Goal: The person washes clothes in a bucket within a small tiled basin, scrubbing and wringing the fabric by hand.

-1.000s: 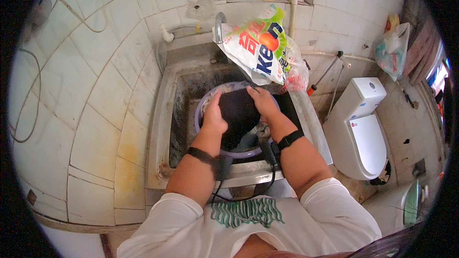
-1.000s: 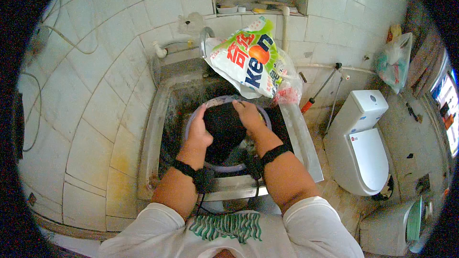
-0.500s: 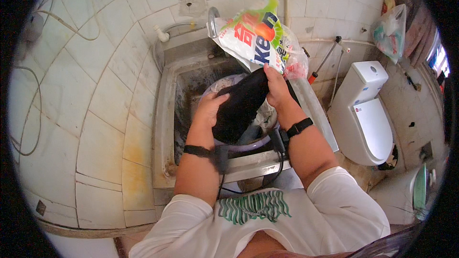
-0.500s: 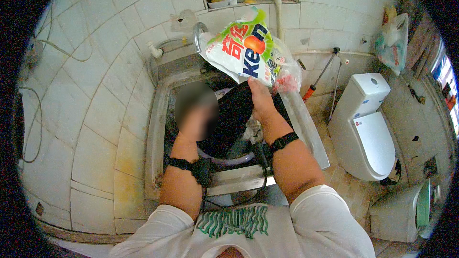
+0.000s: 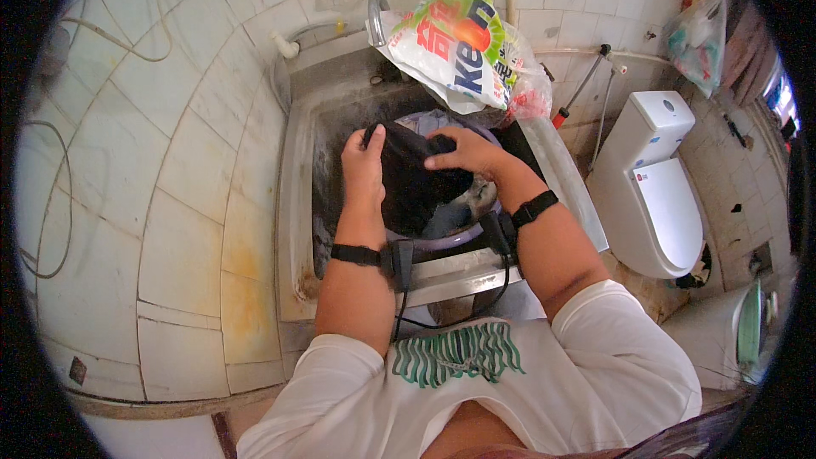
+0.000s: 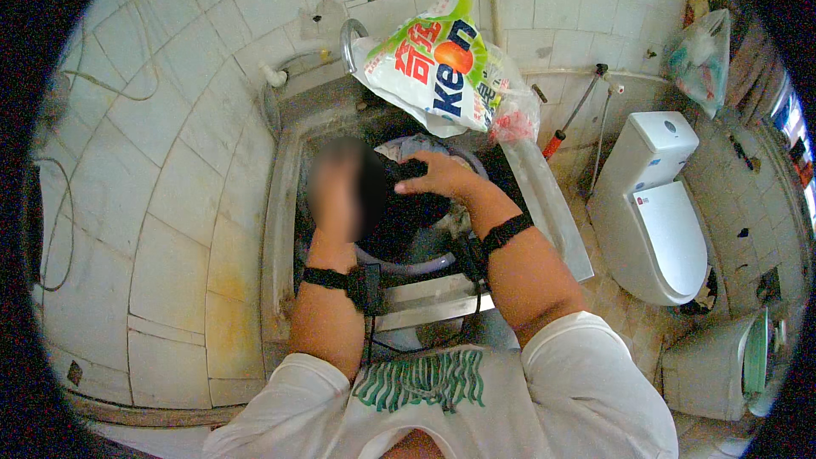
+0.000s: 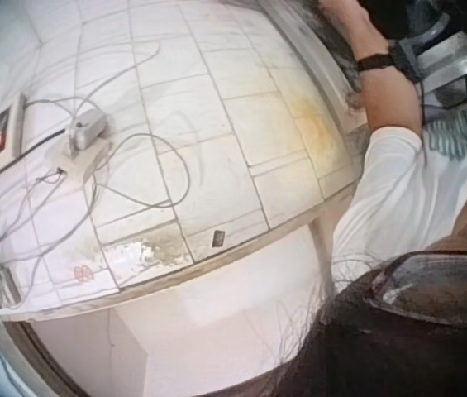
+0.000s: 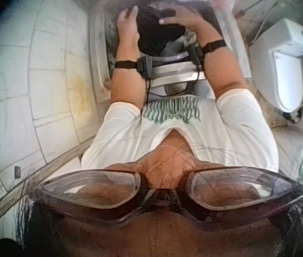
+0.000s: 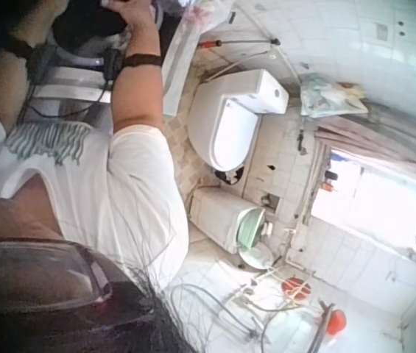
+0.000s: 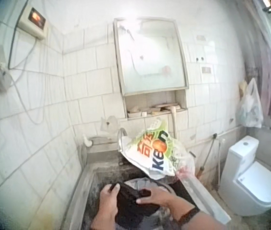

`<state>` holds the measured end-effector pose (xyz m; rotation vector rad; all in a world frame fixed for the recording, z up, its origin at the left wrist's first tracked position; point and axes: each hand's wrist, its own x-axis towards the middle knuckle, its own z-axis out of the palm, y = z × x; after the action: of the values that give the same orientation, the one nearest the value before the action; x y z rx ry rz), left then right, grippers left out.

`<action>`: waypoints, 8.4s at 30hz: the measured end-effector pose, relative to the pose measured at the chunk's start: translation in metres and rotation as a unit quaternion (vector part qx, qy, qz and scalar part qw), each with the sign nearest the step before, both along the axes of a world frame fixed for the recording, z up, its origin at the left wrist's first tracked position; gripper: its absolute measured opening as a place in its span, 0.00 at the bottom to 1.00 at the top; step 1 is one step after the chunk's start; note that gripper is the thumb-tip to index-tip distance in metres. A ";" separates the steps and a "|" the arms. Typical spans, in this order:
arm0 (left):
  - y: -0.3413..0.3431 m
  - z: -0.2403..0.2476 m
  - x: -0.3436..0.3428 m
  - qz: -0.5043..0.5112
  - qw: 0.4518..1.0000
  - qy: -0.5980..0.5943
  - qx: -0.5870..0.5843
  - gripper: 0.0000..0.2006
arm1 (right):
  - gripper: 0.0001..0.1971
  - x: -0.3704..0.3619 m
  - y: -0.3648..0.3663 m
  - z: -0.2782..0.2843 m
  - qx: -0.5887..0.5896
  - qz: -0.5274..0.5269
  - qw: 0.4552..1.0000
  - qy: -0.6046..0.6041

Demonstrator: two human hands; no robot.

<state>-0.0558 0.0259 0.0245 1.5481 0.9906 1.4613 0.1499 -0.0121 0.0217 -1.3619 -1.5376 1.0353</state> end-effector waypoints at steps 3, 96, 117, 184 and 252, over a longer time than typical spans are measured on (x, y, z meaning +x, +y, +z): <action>-0.008 0.011 0.004 -0.010 0.996 -0.083 0.019 0.12 | 0.24 -0.003 -0.003 -0.002 0.048 0.109 0.975 -0.185; -0.035 0.009 0.050 -0.025 0.838 -0.227 -0.495 0.35 | 0.15 -0.041 0.005 -0.022 0.150 -0.129 0.969 -0.146; -0.017 -0.034 0.031 -0.219 0.718 -0.420 -0.510 0.23 | 0.19 -0.069 -0.020 0.020 0.196 0.040 0.960 -0.194; -0.055 0.030 0.059 -0.095 0.849 -0.209 -0.475 0.19 | 0.17 -0.039 0.002 -0.006 0.110 -0.154 0.961 -0.203; 0.006 0.007 -0.006 0.019 0.918 -0.255 -0.304 0.35 | 0.16 0.039 0.033 -0.034 0.041 -0.170 0.985 0.009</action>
<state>-0.0620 0.0316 0.0310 0.6579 1.0202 1.3083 0.1890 0.0211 -0.0126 -1.4888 -1.2637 0.7621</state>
